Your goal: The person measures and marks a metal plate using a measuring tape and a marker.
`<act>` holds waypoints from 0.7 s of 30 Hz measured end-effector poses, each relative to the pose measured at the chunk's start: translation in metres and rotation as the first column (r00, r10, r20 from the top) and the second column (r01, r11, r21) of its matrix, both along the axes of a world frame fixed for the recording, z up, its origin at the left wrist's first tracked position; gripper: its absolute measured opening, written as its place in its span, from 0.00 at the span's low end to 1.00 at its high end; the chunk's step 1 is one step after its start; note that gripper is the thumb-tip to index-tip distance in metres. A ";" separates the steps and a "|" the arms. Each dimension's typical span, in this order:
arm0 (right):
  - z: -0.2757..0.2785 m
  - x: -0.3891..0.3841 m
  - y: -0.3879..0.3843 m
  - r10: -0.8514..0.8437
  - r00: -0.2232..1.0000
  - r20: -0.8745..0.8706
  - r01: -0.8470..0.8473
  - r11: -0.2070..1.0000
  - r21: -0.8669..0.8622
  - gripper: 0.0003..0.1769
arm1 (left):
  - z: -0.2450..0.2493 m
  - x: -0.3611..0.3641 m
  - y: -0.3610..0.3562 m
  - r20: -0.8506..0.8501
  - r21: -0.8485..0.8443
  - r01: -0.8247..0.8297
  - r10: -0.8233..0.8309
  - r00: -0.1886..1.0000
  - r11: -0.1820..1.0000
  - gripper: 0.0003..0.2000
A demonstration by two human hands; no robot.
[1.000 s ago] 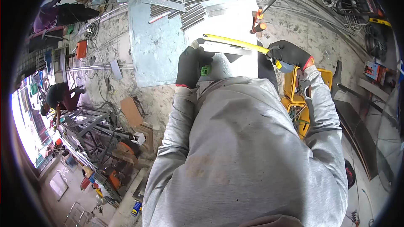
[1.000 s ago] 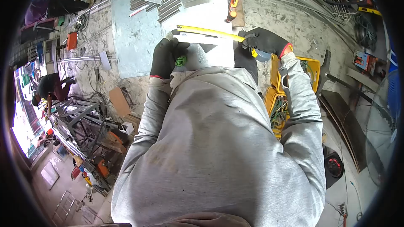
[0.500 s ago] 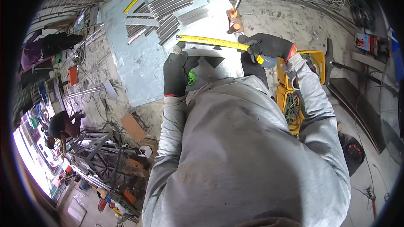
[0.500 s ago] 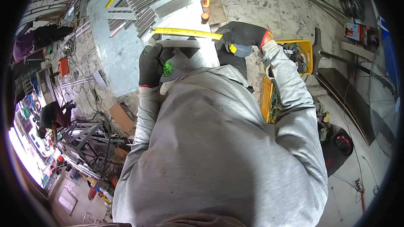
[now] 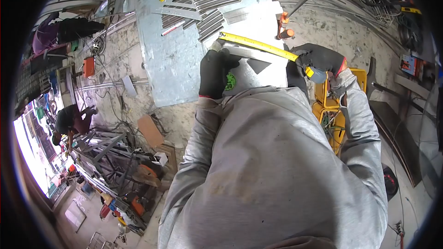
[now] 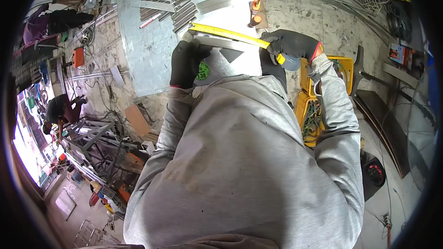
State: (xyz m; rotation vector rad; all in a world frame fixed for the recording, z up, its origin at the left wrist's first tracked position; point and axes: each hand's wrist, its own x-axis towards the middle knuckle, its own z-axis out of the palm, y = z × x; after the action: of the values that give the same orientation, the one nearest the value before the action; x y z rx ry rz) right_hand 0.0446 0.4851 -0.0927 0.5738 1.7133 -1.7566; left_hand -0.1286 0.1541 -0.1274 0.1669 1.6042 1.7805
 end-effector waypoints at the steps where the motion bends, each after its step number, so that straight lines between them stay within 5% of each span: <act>1: 0.005 -0.002 0.001 0.044 0.999 0.020 -0.044 0.999 0.026 0.26 | 0.000 -0.001 -0.001 0.078 -0.012 -0.029 0.029 0.997 1.000 0.20; 6: 0.000 0.003 -0.004 -0.047 0.998 0.036 0.047 0.999 -0.017 0.25 | 0.003 -0.001 -0.002 0.073 0.029 -0.070 0.067 0.995 0.997 0.18; 8: 0.008 -0.001 -0.005 0.091 0.991 -0.095 -0.100 0.990 -0.095 0.25 | 0.000 -0.007 -0.006 0.045 0.052 -0.054 0.052 0.998 0.997 0.17; 9: 0.008 -0.001 -0.005 0.083 0.993 -0.086 -0.090 0.992 -0.090 0.25 | -0.006 -0.017 -0.014 -0.573 -0.221 0.110 -0.220 0.790 0.969 0.18; 10: 0.009 -0.001 -0.004 0.080 0.993 -0.092 -0.094 0.982 -0.163 0.25 | -0.001 -0.021 -0.012 -0.838 -0.507 0.058 -0.508 0.200 0.860 0.20; 11: 0.009 0.000 -0.003 0.076 0.992 -0.097 -0.097 0.967 -0.234 0.25 | 0.003 -0.020 -0.010 -0.854 -0.487 0.071 -0.491 0.173 0.871 0.18; 12: 0.011 -0.003 -0.002 0.123 0.991 -0.055 -0.132 0.971 -0.197 0.27 | 0.006 -0.012 -0.005 -0.855 -0.481 0.085 -0.488 0.174 0.873 0.18; 13: 0.022 -0.008 -0.004 0.165 0.986 -0.011 -0.164 0.978 -0.132 0.27 | 0.008 -0.003 0.000 -0.648 -0.219 0.129 -0.243 0.722 0.967 0.17; 14: 0.030 -0.012 -0.005 0.208 0.978 0.034 -0.205 0.976 -0.070 0.27 | 0.009 0.001 0.002 -0.129 0.021 -0.004 0.006 0.992 1.000 0.17; 16: 0.012 -0.006 -0.007 0.171 0.985 -0.023 -0.172 0.984 -0.040 0.26 | -0.013 -0.004 -0.002 -0.021 0.098 -0.038 0.040 0.999 0.995 0.18; 18: 0.001 -0.002 -0.007 0.140 0.986 -0.088 -0.142 0.990 -0.016 0.24 | -0.015 -0.008 -0.005 -0.157 -0.052 0.125 -0.132 0.979 0.991 0.20; 19: 0.000 0.000 -0.008 0.135 0.988 -0.072 -0.134 0.991 0.016 0.24 | -0.005 -0.002 -0.001 0.099 0.068 0.008 -0.014 0.995 0.998 0.20; 21: -0.004 -0.002 -0.008 0.201 0.978 -0.059 -0.195 0.976 0.095 0.21 | -0.003 -0.002 0.000 0.162 0.092 -0.032 0.016 0.987 0.995 0.20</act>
State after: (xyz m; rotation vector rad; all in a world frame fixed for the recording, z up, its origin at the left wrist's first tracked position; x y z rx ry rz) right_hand 0.0427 0.4769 -0.0965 0.3689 1.8353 -1.5824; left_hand -0.1307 0.1539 -0.1301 0.0462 1.4154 1.8400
